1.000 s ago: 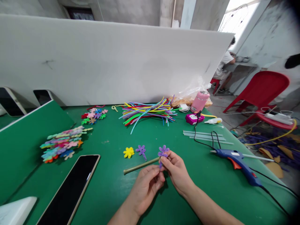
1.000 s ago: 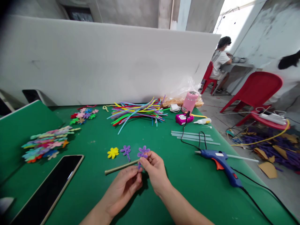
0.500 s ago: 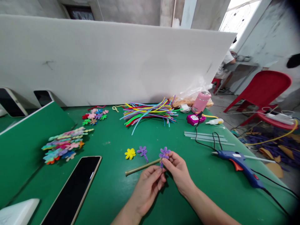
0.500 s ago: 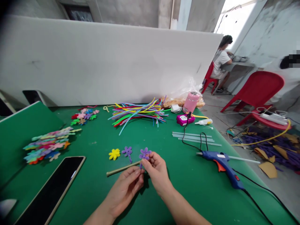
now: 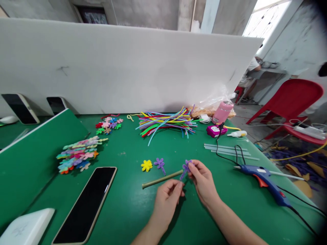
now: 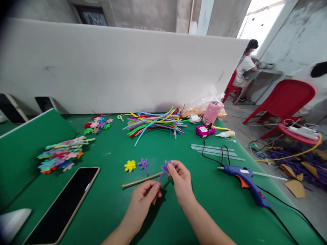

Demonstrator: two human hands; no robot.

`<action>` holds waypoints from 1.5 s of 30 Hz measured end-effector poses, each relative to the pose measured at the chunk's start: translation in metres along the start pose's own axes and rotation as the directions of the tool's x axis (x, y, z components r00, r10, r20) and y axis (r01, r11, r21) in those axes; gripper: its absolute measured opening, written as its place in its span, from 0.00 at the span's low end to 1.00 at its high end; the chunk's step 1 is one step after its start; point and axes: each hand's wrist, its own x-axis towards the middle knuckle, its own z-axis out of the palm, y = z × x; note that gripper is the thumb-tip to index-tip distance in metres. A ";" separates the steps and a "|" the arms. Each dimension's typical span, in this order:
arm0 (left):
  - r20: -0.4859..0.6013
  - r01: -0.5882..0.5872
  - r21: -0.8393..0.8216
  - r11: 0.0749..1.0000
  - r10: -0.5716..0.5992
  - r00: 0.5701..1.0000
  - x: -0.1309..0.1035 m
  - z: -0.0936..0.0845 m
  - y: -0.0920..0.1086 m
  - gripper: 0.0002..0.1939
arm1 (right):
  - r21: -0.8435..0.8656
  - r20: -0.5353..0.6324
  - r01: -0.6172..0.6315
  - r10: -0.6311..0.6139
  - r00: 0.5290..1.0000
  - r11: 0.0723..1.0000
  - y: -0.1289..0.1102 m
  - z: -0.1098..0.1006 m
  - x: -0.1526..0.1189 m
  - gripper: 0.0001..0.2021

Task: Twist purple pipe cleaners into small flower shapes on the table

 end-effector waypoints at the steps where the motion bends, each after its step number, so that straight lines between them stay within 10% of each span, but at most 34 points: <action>1: 0.001 -0.040 0.052 0.998 0.040 0.999 -0.001 0.000 0.001 0.10 | 0.011 -0.012 -0.006 0.006 1.000 1.000 -0.003 0.000 0.002 0.11; 8: 0.233 -0.535 0.526 0.661 0.494 0.838 -0.006 -0.007 -0.003 0.12 | -0.357 0.218 0.141 -0.064 0.974 0.924 -0.014 0.009 0.029 0.14; 15: 0.349 -0.468 0.826 0.314 0.368 0.862 0.003 -0.012 -0.015 0.24 | -0.615 0.434 0.323 -0.033 0.900 0.719 0.001 0.031 0.061 0.10; 25: 0.289 -0.425 0.830 0.361 0.373 0.882 -0.002 -0.008 -0.007 0.15 | -0.797 0.472 0.425 0.002 0.882 0.429 0.011 0.041 0.068 0.10; 31: 0.342 -0.452 0.867 0.208 0.412 0.845 0.003 -0.014 -0.019 0.22 | -0.831 0.478 0.462 -0.026 0.878 0.310 0.010 0.042 0.063 0.11; 45: 0.347 -0.430 0.890 0.151 0.388 0.854 0.008 -0.017 -0.027 0.23 | -0.798 0.500 0.470 -0.021 0.866 0.376 0.009 0.035 0.082 0.11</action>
